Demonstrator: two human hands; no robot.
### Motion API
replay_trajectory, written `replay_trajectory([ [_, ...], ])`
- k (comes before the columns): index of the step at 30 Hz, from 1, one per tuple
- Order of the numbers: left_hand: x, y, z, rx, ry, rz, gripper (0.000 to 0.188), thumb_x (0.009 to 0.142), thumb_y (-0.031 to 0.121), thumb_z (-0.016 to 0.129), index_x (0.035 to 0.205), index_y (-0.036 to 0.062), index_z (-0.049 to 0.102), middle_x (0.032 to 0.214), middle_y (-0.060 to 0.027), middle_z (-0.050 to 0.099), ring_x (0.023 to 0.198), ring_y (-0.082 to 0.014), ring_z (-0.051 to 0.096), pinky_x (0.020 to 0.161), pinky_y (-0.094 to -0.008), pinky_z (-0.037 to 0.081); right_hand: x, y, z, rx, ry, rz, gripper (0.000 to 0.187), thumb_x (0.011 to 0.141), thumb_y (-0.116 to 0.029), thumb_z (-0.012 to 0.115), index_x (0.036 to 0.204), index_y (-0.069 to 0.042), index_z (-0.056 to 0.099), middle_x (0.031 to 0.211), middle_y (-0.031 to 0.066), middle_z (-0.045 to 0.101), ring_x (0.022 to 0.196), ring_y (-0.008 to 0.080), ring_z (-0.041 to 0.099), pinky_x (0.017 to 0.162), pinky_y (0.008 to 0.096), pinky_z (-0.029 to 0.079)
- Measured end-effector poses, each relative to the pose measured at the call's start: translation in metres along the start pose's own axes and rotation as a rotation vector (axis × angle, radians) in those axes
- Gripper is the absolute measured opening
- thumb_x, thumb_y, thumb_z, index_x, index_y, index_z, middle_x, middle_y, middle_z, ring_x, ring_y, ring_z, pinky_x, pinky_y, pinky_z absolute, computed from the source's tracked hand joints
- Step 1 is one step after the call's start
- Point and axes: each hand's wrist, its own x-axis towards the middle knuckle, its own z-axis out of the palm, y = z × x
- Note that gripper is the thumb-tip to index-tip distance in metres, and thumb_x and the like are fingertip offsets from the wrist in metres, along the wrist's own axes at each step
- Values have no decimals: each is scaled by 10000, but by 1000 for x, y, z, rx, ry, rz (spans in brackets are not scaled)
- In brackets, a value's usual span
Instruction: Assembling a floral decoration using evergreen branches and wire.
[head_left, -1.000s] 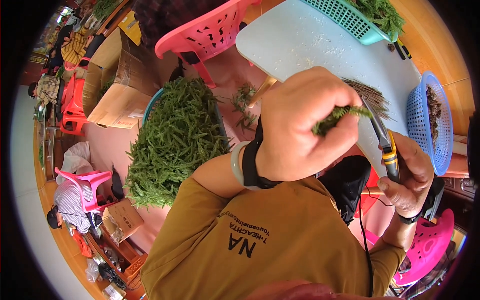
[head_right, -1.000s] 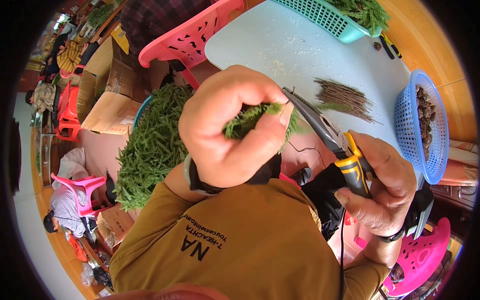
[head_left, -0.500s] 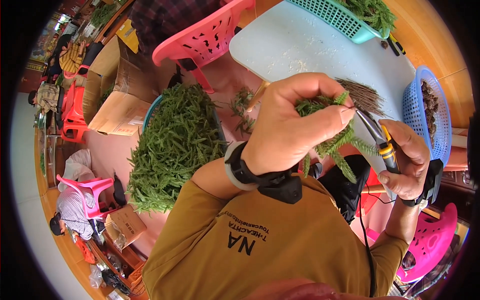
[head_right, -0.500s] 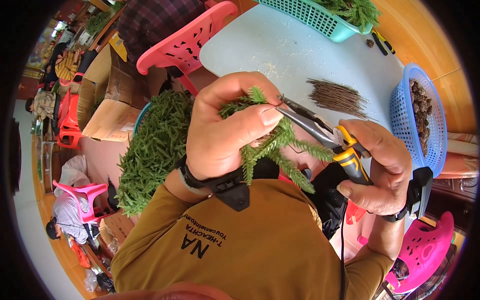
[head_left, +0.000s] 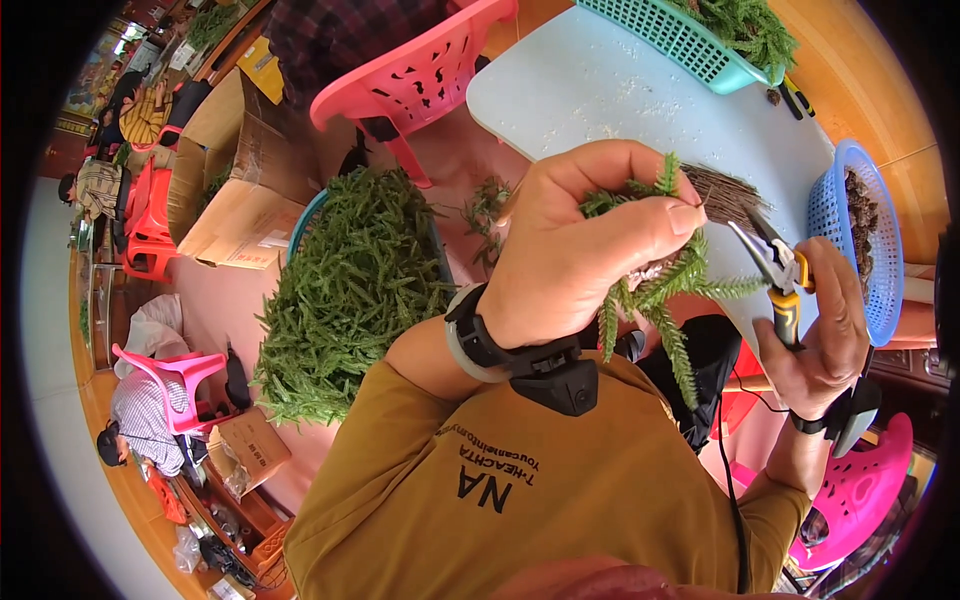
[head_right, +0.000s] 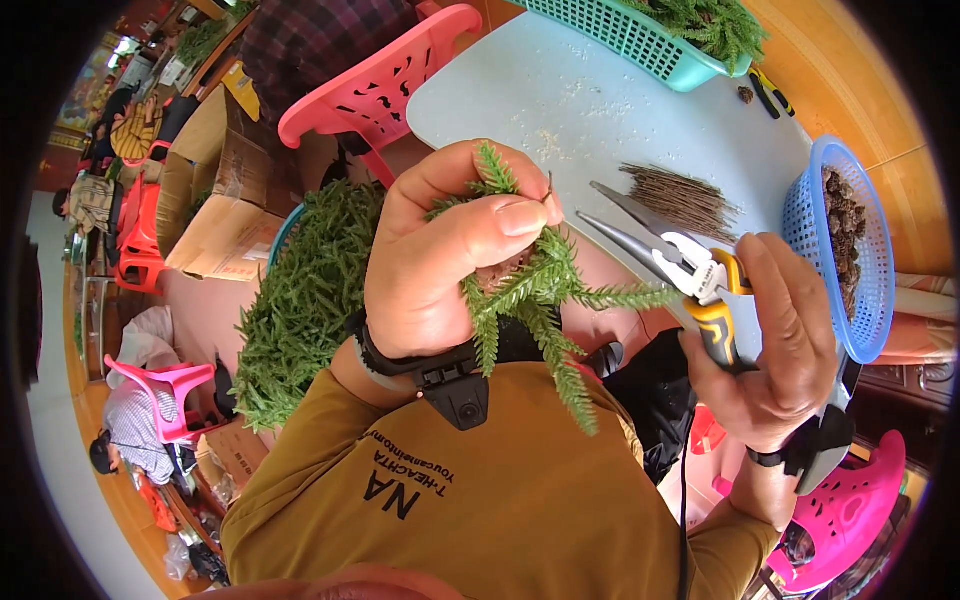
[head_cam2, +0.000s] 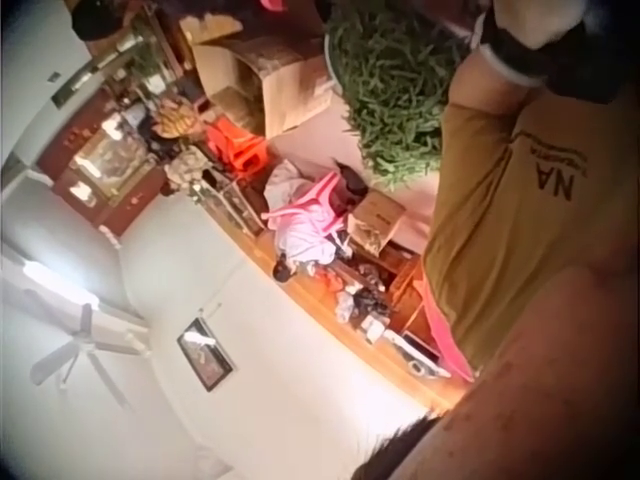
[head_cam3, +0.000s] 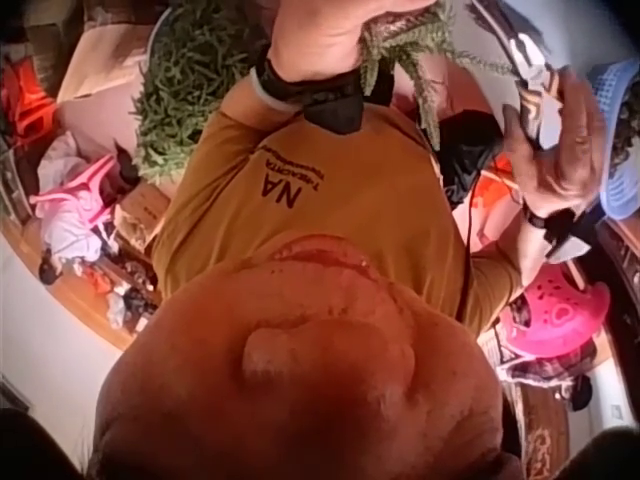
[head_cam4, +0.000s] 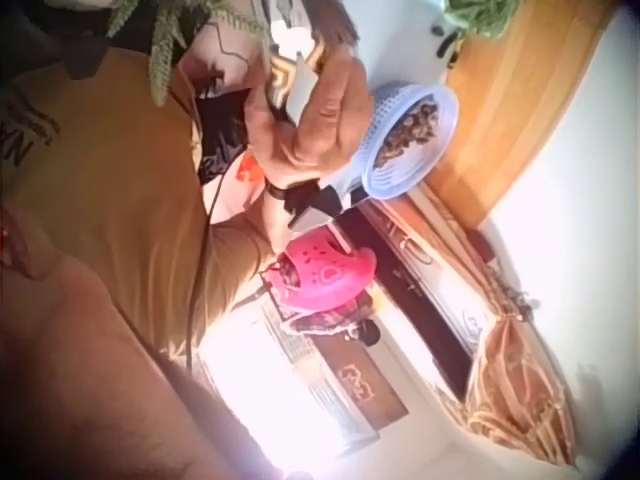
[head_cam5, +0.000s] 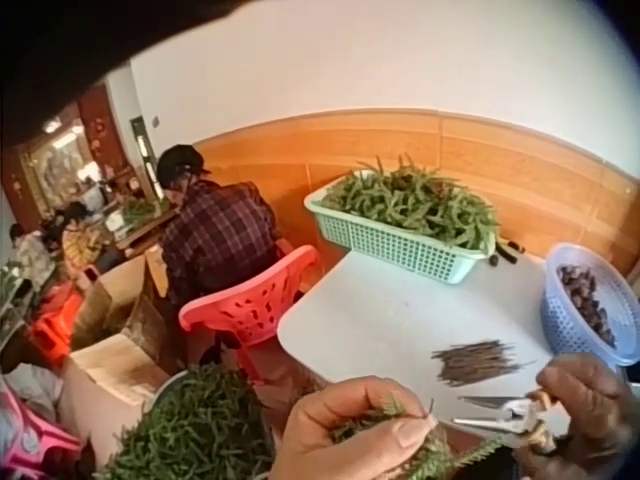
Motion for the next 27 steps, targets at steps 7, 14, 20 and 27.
replay_trajectory([
  [7, 2, -6, -2, -38, -6, -17, 108, 743, 86, 585, 834, 31, 567, 770, -52, 579, 568, -57, 454, 519, -203, 369, 6, 2, -5, -566, 113, -270, 644, 566, 46, 701, 1180, 32, 508, 1039, 188, 556, 900, 316, 561, 765, 380, 477],
  [14, 4, -5, -3, -100, 1, -90, 98, 776, 94, 548, 854, 36, 536, 772, -90, 576, 501, -76, 451, 434, -208, 369, 5, 7, -4, -785, 210, -379, 577, 608, 48, 697, 1156, 17, 519, 1047, 177, 553, 896, 304, 554, 745, 378, 490],
  [20, 4, -5, -3, -192, -47, -176, 105, 790, 104, 538, 871, 38, 529, 760, -108, 580, 445, -75, 419, 395, -198, 339, 8, 8, -5, -840, 208, -445, 557, 638, 55, 676, 1167, 12, 507, 1040, 179, 555, 883, 299, 553, 735, 381, 496],
  [27, 4, -2, -3, -196, -62, -208, 101, 788, 96, 544, 870, 39, 528, 750, -116, 594, 425, -73, 407, 393, -197, 337, 9, 7, -2, -821, 203, -446, 534, 661, 54, 654, 1171, 18, 500, 1032, 186, 556, 880, 297, 554, 733, 382, 496],
])
